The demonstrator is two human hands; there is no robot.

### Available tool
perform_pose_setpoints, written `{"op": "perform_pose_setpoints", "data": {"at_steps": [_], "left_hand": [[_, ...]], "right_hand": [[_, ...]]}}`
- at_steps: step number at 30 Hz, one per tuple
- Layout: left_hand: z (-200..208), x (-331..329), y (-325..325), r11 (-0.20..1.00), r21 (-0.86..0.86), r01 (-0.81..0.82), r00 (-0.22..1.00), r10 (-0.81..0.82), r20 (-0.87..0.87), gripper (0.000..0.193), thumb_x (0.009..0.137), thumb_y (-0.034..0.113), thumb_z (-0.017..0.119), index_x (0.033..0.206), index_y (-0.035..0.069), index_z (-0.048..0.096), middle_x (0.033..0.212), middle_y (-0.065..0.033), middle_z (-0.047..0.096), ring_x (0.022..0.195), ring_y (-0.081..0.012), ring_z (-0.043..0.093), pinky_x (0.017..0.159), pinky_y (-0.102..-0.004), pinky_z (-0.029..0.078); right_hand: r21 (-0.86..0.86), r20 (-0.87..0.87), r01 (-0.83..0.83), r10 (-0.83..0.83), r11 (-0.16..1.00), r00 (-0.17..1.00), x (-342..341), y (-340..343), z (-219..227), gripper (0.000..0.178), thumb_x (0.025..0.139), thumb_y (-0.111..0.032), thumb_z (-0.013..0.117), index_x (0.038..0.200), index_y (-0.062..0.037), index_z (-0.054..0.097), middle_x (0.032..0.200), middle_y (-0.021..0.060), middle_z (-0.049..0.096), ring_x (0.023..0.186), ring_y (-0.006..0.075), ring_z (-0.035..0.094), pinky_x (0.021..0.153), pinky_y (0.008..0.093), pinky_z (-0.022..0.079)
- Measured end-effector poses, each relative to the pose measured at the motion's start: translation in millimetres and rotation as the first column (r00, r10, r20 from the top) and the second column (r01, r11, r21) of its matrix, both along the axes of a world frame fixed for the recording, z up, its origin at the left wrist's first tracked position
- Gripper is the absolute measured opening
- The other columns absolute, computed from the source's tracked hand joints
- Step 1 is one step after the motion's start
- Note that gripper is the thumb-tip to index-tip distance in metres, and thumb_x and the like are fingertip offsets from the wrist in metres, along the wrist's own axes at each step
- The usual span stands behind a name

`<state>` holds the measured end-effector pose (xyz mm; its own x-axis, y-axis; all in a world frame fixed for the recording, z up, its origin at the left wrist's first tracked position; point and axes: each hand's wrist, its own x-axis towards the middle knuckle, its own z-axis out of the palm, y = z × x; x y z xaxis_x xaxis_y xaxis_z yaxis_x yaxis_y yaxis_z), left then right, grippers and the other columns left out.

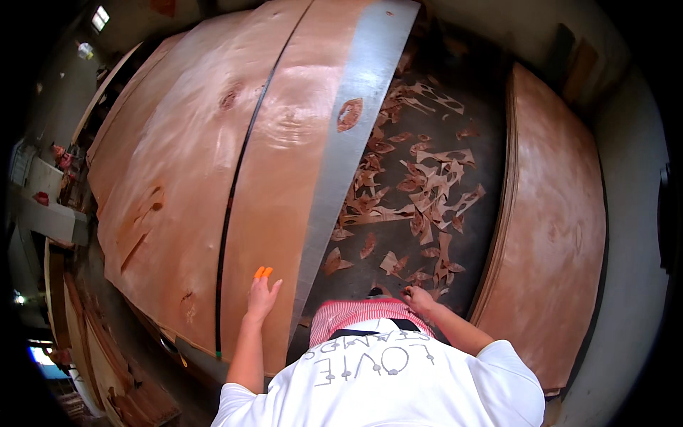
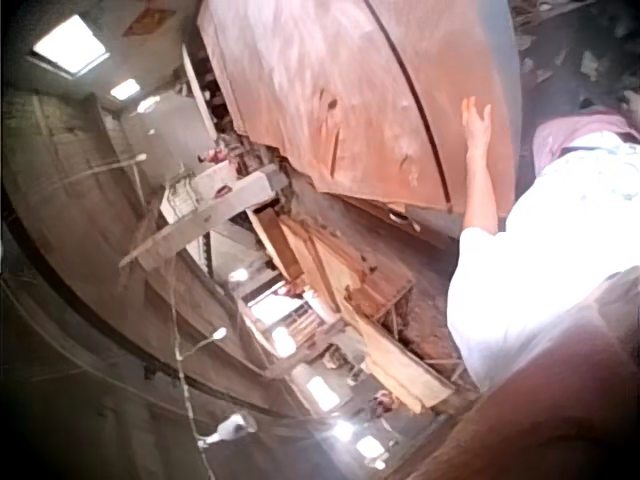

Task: The person prepares wood veneer sheets by cutting out defect shapes using a knife, applying adhesive tape to a small rectangular strip, and layering sheets on a large table.

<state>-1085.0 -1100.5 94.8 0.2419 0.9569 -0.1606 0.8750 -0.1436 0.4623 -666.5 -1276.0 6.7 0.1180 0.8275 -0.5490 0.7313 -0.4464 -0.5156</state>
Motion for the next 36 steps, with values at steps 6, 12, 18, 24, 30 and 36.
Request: {"op": "perform_pose_setpoints", "data": {"at_steps": [6,12,18,24,30,36], "left_hand": [[1,89,73,0.984,0.06,0.168,0.984,-0.171,0.05,0.048,0.082,0.035,0.055,0.117,0.004,0.046,0.125,-0.0224,0.039,0.11,-0.0365,0.043,0.09,-0.0418,0.037],[-36,215,196,0.946,0.209,0.249,0.967,-0.253,-0.009,0.051,0.082,0.036,0.053,0.12,0.004,0.044,0.129,-0.0237,0.034,0.11,-0.0386,0.042,0.09,-0.0426,0.037],[-78,353,341,0.86,0.459,0.223,0.962,-0.119,-0.245,0.064,0.083,0.043,0.047,0.13,0.002,0.031,0.137,-0.021,0.024,0.123,-0.0347,0.03,0.099,-0.0497,0.022],[-108,394,319,0.872,0.179,0.455,0.866,-0.387,-0.317,0.075,0.076,0.048,0.054,0.13,0.001,0.031,0.137,-0.017,0.026,0.129,-0.0316,0.019,0.103,-0.0502,0.013],[-69,425,446,0.954,0.039,0.299,0.951,-0.294,-0.093,0.059,0.077,0.046,0.053,0.111,-0.002,0.052,0.13,-0.0165,0.039,0.122,-0.0299,0.033,0.101,-0.0479,0.019],[-93,415,476,0.972,0.235,0.012,0.944,0.066,-0.324,0.086,0.073,0.053,0.055,0.133,0.0,0.023,0.14,-0.0158,0.021,0.129,-0.0278,0.019,0.104,-0.0482,0.012]], "right_hand": [[-0.012,-0.055,0.179,-0.18,0.984,0.982,86,34,-13,0.022,0.081,-0.02,0.049,0.092,-0.0042,0.059,0.08,0.0129,0.062,0.072,0.0261,0.06,0.068,0.0345,0.046],[0.082,-0.045,0.235,-0.232,0.968,0.972,151,82,-58,0.021,0.081,-0.015,0.047,0.095,-0.0043,0.058,0.08,0.0133,0.062,0.073,0.0262,0.06,0.067,0.0347,0.046],[-0.141,0.106,0.195,-0.181,0.971,0.978,173,175,-64,0.032,0.079,-0.024,0.053,0.105,-0.0049,0.054,0.103,0.0192,0.055,0.092,0.0352,0.054,0.079,0.0415,0.044],[-0.222,0.037,0.56,-0.567,0.798,0.823,251,148,-61,0.036,0.082,-0.028,0.049,0.11,-0.0046,0.055,0.106,0.0152,0.058,0.099,0.0314,0.055,0.083,0.0348,0.043],[-0.02,0.09,0.741,-0.737,0.671,0.67,338,147,-125,0.03,0.085,-0.025,0.049,0.097,0.0008,0.056,0.081,0.0123,0.062,0.073,0.0194,0.06,0.067,0.0291,0.046],[-0.052,0.014,0.531,-0.531,0.846,0.847,369,285,-88,0.031,0.084,-0.022,0.049,0.104,0.0007,0.054,0.084,0.0137,0.062,0.075,0.0235,0.06,0.068,0.0306,0.045]]}}
